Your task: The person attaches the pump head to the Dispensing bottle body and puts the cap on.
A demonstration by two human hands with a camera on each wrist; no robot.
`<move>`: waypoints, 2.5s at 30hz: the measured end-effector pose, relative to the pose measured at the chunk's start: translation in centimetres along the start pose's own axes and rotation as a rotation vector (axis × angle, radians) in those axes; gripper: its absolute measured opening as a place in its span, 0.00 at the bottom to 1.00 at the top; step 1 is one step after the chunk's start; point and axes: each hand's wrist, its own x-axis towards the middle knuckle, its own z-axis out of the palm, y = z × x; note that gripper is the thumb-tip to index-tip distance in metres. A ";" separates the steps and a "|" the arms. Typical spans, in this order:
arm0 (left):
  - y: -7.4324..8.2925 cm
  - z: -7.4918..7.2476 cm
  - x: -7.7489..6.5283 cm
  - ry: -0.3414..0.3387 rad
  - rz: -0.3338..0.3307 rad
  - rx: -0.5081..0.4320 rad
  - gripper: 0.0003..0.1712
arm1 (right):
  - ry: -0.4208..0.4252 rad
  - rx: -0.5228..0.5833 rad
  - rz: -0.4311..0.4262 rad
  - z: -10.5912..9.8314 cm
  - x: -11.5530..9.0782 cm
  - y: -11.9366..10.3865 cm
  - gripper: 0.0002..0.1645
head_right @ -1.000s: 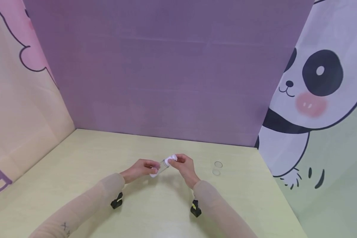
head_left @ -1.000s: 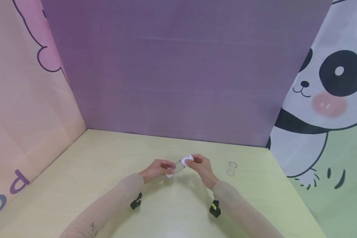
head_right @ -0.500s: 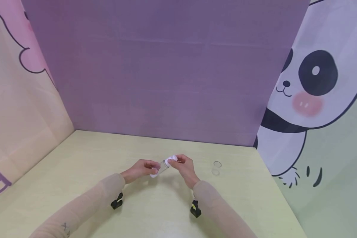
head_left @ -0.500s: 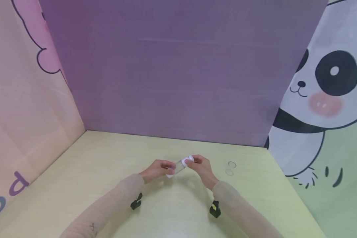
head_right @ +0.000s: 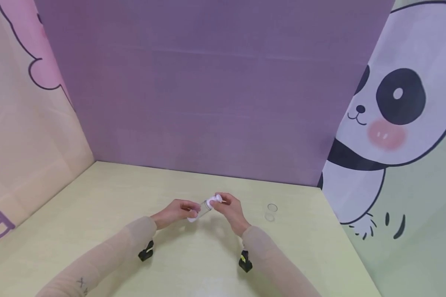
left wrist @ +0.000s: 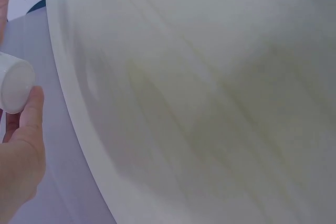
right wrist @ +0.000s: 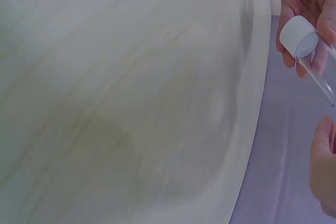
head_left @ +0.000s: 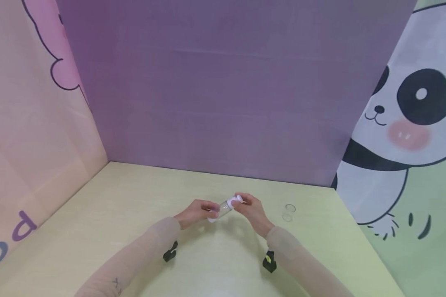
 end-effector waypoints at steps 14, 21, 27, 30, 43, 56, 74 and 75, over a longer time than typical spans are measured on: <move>0.0 -0.3 -0.3 0.002 0.001 -0.007 0.23 | -0.106 0.101 -0.065 0.1 -0.2 -0.4 0.27; 0.1 -0.4 -0.6 0.004 -0.008 -0.003 0.23 | -0.100 0.095 -0.056 0.3 -0.1 -0.3 0.26; 0.5 -0.1 -1.3 0.029 -0.011 -0.007 0.22 | -0.090 0.082 -0.062 0.3 -0.4 -0.3 0.25; 0.6 0.1 -1.6 0.036 -0.020 -0.005 0.22 | -0.093 0.073 -0.069 0.3 -0.7 -0.4 0.25; 0.9 0.5 -2.1 0.056 -0.028 -0.003 0.22 | -0.099 0.089 -0.047 0.1 -1.0 -0.4 0.25; 0.2 0.7 -1.3 0.028 -0.029 0.001 0.24 | -0.059 0.058 -0.022 -0.2 -1.0 0.0 0.24; -0.4 1.0 -0.2 0.001 -0.016 -0.014 0.22 | 0.004 0.008 -0.037 -0.6 -0.6 0.8 0.23; -0.4 1.0 -0.1 -0.001 -0.014 -0.012 0.22 | 0.008 0.008 -0.034 -0.7 -0.6 0.8 0.23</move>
